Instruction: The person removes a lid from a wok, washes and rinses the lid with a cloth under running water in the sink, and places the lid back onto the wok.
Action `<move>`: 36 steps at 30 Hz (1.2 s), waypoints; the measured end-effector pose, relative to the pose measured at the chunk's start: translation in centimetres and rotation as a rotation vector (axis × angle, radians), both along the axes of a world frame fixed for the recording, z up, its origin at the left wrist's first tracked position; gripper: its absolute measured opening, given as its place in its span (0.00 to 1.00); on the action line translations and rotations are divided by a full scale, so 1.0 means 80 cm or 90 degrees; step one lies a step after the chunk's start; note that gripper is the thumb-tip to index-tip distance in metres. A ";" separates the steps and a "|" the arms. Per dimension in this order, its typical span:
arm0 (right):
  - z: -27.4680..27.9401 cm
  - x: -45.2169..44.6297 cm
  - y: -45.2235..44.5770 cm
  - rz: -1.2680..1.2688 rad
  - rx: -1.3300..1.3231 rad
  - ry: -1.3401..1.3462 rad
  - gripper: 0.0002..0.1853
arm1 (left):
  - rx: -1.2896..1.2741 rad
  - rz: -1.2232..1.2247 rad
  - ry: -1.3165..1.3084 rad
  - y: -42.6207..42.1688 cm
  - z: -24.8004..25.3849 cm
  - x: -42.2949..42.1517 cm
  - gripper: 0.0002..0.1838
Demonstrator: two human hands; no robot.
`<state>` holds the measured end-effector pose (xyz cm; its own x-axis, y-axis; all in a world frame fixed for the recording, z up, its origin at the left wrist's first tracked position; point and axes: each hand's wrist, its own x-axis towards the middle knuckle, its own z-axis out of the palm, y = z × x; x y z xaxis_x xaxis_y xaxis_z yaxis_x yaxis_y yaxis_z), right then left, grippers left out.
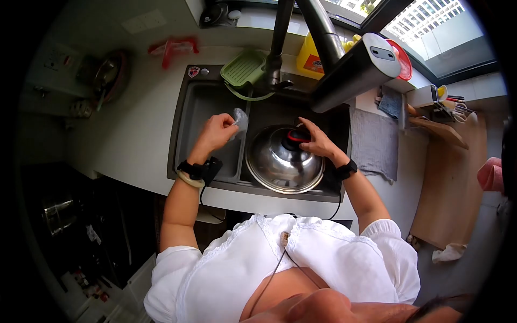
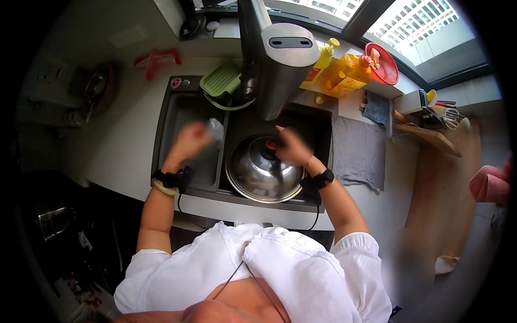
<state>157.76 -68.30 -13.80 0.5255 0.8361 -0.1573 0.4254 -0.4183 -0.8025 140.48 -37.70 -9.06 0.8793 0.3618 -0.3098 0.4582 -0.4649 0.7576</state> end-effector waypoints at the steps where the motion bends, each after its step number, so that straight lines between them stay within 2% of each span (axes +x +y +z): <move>1: 0.014 -0.004 -0.005 0.008 0.016 0.042 0.41 | -0.100 0.012 -0.054 -0.016 0.007 -0.004 0.09; 2: 0.028 -0.009 -0.008 0.017 0.034 0.082 0.44 | -0.199 0.023 -0.111 -0.030 0.016 -0.004 0.10; 5: 0.068 -0.019 -0.006 -0.006 0.060 0.192 0.50 | -0.364 0.052 -0.113 -0.076 0.056 0.006 0.11; 7: 0.080 -0.019 -0.001 -0.083 0.090 0.262 0.51 | -0.477 0.122 -0.175 -0.103 0.040 0.014 0.10; 8: 0.094 -0.012 0.002 -0.110 0.054 0.132 0.49 | -0.532 0.157 -0.209 -0.115 0.030 0.018 0.10; 10: 0.125 -0.001 0.017 -0.062 0.180 -0.095 0.46 | -0.586 0.192 -0.196 -0.133 0.016 0.019 0.09; 13: 0.122 0.032 0.053 0.062 0.217 -0.161 0.44 | -0.652 0.239 -0.184 -0.159 -0.017 0.013 0.10; 16: 0.119 0.048 0.083 0.155 0.270 -0.143 0.43 | -0.688 0.280 -0.169 -0.166 -0.034 0.007 0.10; 17: 0.115 0.048 0.085 0.162 0.228 -0.140 0.43 | -0.705 0.291 -0.177 -0.165 -0.045 0.008 0.10; 20: 0.108 0.040 0.080 0.158 0.232 -0.116 0.41 | -0.726 0.355 -0.196 -0.165 -0.044 0.018 0.10; 23: 0.113 0.024 0.070 0.102 0.216 -0.085 0.35 | -0.725 0.382 -0.219 -0.166 -0.040 0.036 0.10; 27: 0.040 -0.001 0.041 -0.288 0.310 0.206 0.22 | -0.743 0.378 -0.277 -0.169 -0.042 0.049 0.10; 30: 0.023 -0.047 0.019 -0.497 0.130 0.573 0.31 | -0.786 0.402 -0.291 -0.174 -0.048 0.053 0.10; 33: -0.001 -0.061 0.031 -0.403 0.260 0.857 0.37 | -0.833 0.427 -0.283 -0.189 -0.036 0.053 0.11; 35: -0.004 -0.066 0.049 -0.355 0.358 0.924 0.28 | -0.837 0.424 -0.298 -0.197 -0.039 0.054 0.12; 36: -0.004 -0.066 0.058 -0.296 0.412 0.984 0.23 | -0.687 0.377 -0.283 -0.195 -0.046 0.056 0.13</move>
<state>152.46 -63.69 -14.09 0.4203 0.7968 -0.4341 -0.8845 0.2529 -0.3921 145.00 -53.34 -12.76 0.7752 0.4798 -0.4110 -0.0016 0.6520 0.7582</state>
